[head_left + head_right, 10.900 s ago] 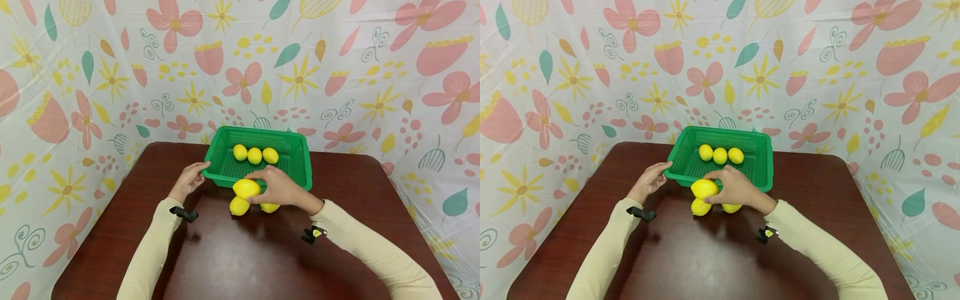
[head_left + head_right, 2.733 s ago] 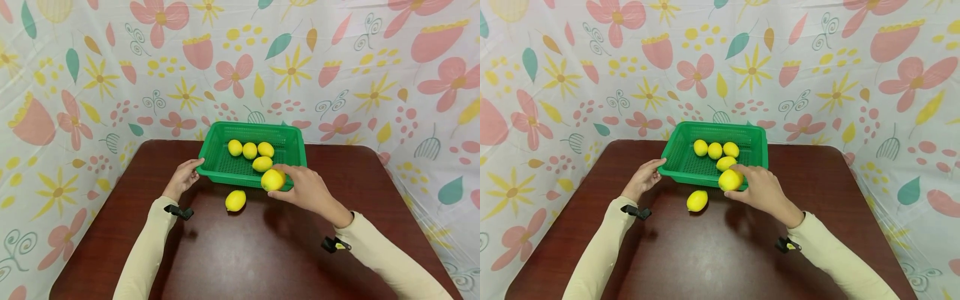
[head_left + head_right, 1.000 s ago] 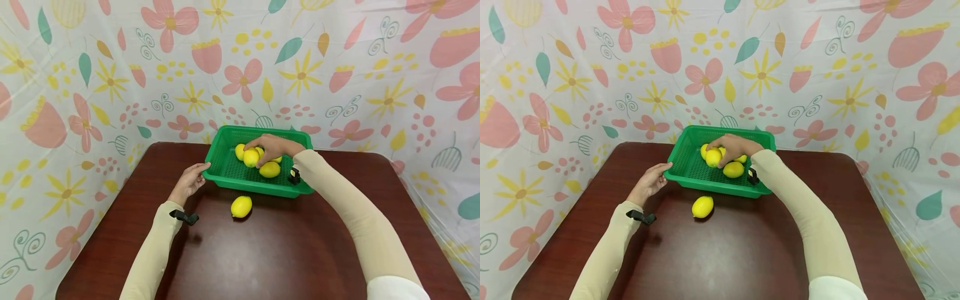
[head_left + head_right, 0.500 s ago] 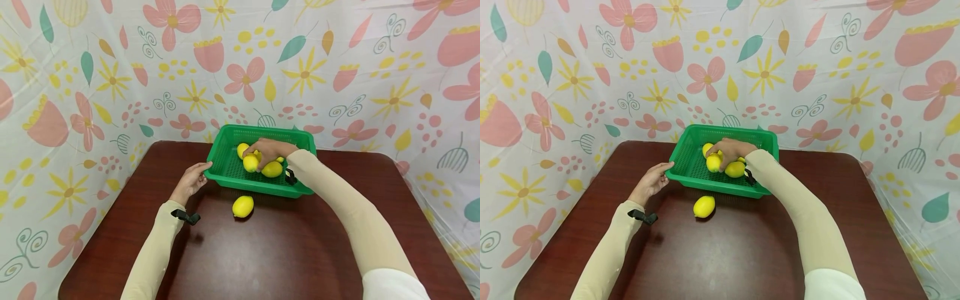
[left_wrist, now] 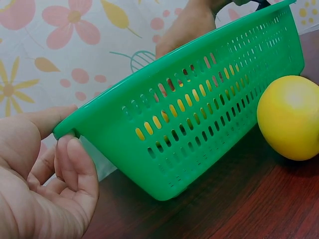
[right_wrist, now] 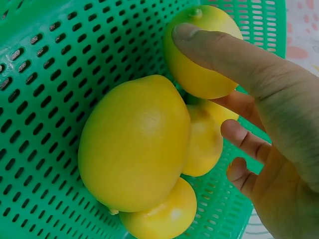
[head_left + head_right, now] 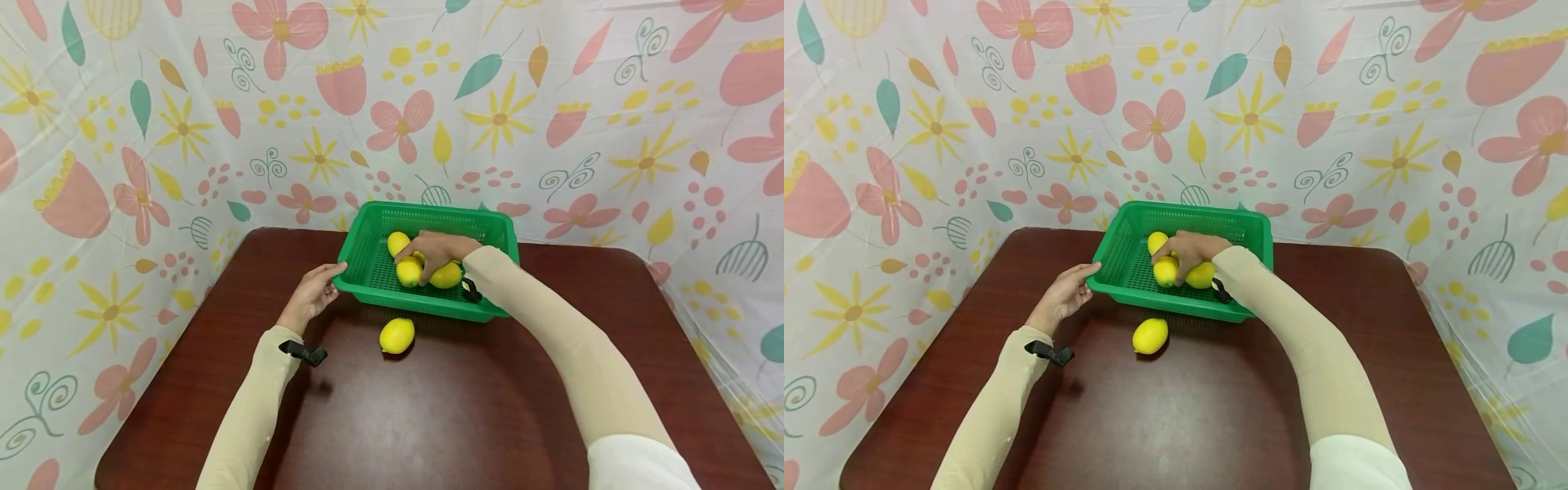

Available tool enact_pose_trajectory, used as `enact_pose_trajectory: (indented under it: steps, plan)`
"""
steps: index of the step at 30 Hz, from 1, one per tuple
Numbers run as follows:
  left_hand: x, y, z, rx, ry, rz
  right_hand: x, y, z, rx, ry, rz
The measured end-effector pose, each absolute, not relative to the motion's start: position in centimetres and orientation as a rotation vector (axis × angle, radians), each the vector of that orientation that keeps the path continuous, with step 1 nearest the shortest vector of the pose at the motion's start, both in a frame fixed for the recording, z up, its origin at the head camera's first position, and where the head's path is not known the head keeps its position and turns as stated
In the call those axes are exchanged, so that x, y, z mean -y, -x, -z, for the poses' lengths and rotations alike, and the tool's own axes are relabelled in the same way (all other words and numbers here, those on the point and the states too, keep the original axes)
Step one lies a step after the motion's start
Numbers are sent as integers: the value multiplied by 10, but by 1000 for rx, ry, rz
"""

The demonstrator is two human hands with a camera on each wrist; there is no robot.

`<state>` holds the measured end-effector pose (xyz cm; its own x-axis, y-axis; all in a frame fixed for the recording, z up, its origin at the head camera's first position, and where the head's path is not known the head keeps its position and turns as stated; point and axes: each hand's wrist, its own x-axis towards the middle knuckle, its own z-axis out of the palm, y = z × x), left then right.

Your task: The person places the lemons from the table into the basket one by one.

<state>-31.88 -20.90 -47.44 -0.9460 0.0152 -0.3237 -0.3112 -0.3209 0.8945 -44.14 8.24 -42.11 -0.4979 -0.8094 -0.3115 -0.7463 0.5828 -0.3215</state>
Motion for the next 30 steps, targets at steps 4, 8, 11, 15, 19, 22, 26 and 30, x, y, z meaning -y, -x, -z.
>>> enact_pose_trajectory:
  steps: [4, 8, 11, 15, 19, 22, 26, 30]
  plan:
    - [209, 318, 475, -1697, 366, -2362, -80, 440, 425, -2383, 1220, 168]
    - [210, 318, 475, -1705, 353, -2348, -78, 439, 429, -2383, 1201, 143]
    - [210, 318, 474, -1720, 355, -2344, -77, 440, 429, -2390, 1207, 128]
    - [211, 319, 474, -1728, 366, -2345, -80, 443, 424, -2388, 1198, 132]
    - [210, 319, 473, -1730, 371, -2342, -88, 442, 408, -2368, 1206, 185]
    - [210, 319, 472, -1741, 374, -2338, -94, 438, 394, -2371, 1269, 256]
    - [210, 318, 471, -1740, 378, -2341, -101, 424, 375, -2445, 1361, 354]
    - [210, 318, 472, -1728, 376, -2339, -107, 400, 359, -2625, 1349, 447]
